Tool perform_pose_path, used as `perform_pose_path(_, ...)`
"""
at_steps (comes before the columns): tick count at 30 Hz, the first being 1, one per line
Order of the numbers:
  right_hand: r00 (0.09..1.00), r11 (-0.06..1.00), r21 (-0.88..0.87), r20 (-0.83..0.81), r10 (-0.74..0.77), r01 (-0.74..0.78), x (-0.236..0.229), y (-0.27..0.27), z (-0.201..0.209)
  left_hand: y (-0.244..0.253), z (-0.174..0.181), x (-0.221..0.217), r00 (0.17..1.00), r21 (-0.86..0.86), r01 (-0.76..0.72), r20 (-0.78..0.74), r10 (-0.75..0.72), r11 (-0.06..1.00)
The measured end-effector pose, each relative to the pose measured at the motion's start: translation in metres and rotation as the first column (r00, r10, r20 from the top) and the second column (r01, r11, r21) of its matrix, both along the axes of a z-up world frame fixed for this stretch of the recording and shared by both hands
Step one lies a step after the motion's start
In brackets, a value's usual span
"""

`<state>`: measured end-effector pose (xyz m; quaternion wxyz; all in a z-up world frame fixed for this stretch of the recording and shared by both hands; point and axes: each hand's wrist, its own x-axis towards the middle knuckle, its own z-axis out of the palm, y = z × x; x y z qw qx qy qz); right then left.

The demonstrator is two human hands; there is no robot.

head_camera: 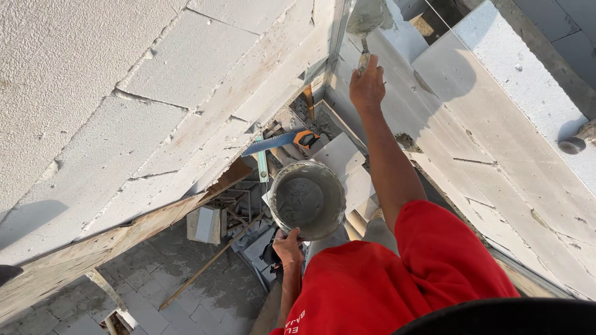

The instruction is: The person applies mortar to a wall using a trowel, places a block onto the mortar, and taps it with a hammer. They then repeat the process by applying more mortar, positioning another block, and tapping it into place.

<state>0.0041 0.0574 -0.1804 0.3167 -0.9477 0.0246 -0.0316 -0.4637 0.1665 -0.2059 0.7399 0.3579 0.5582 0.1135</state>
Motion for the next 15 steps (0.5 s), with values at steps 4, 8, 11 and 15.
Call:
perform_pose_path(4,0.988,0.995,-0.034,-0.127,-0.092,0.089,-0.027,-0.013,0.004,0.003,-0.007,-0.004,0.994,0.083,0.087,-0.075,-0.080,0.993)
perform_pose_path(8,0.983,0.991,0.008,-0.131,-0.129,0.131,-0.057,-0.032,-0.033,0.006,-0.002,0.003,0.994,0.097,0.096,-0.058,-0.090,0.991)
perform_pose_path(11,0.989,0.990,0.033,-0.054,-0.134,0.136,-0.071,-0.051,-0.090,0.008,0.008,0.014,0.994,0.099,0.080,-0.089,-0.071,0.992)
perform_pose_path(15,0.952,0.939,0.254,-0.257,-0.165,0.232,-0.113,-0.054,0.016,0.006,0.015,0.037,0.996,0.112,0.081,-0.057,-0.075,0.990)
